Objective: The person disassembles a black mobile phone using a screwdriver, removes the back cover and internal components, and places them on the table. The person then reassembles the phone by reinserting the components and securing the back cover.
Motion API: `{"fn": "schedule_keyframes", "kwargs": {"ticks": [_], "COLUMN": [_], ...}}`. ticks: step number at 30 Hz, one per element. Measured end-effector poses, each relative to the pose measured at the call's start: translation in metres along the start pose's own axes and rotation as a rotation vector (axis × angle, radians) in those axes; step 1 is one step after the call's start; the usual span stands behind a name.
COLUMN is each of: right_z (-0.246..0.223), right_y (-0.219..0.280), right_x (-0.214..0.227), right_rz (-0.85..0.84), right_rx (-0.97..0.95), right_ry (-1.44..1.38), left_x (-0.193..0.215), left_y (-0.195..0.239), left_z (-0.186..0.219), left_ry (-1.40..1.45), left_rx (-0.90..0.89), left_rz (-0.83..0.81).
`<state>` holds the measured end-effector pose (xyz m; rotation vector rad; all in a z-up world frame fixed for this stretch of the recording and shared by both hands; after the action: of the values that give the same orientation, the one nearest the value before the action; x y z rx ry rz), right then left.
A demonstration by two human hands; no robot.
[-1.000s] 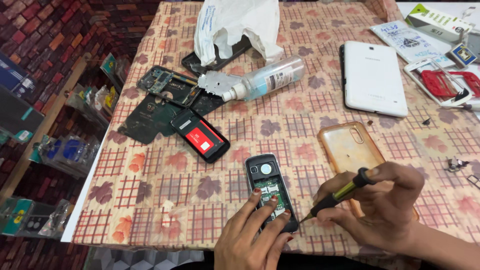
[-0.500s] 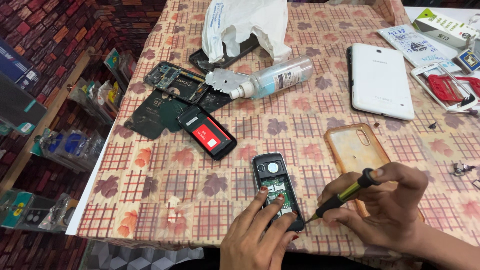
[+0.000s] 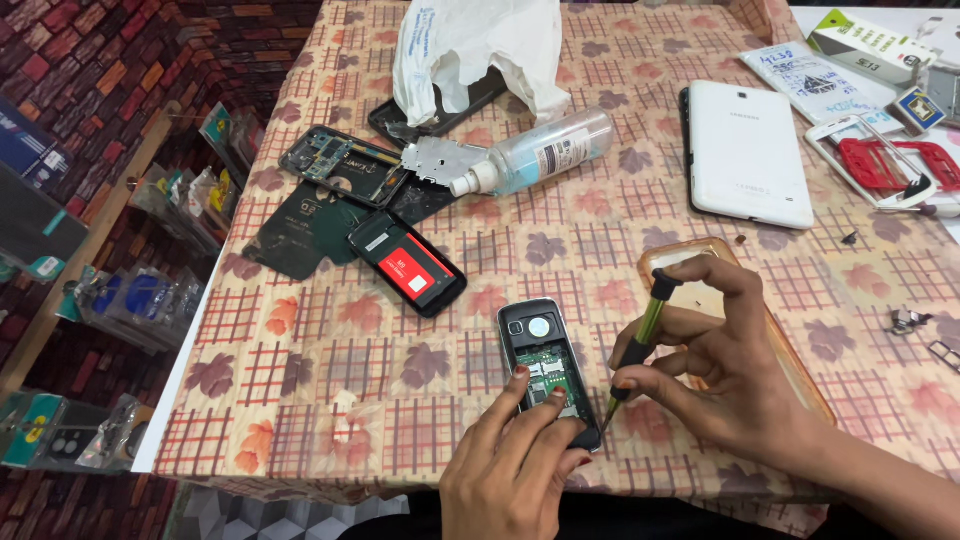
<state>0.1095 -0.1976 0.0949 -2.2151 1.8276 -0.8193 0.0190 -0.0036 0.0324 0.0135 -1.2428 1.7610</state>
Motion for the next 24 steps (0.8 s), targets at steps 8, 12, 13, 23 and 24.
{"fn": "schedule_keyframes", "kwargs": {"ticks": [8,12,13,23,24], "right_z": [0.005,-0.003,-0.005,0.006,0.007], "right_y": [0.013,0.031,0.033,0.011,0.008], "right_x": [0.004,0.008,0.009,0.001,0.001], "right_rz": [-0.174,-0.257,-0.277,-0.163,-0.139], "right_rx": [0.455,0.540,0.559,0.483,0.450], "right_ry": [-0.168,0.014,0.059,-0.149,-0.135], "left_x": [0.012,0.013,0.013,0.011,0.011], "left_y": [-0.004,-0.005,-0.005,-0.006,-0.007], "left_z": [-0.002,-0.002,-0.001,0.000,0.001], "left_ry": [0.117,0.129,0.131,0.120,0.117], "left_rx": [-0.068,-0.096,-0.086,-0.007,-0.006], "left_rz": [-0.045,-0.008,-0.009,-0.029,-0.021]}}
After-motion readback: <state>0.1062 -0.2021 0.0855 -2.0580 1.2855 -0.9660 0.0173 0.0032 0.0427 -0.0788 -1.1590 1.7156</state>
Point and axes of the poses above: each hand's wrist, its own y-axis away from the middle knuckle, its own x-axis out of the back of the hand, z = x × y, the point moved 3 cm from there along -y, towards the middle knuckle, and after that the axes turned 13 degrees about z, right-handed, at the moved point
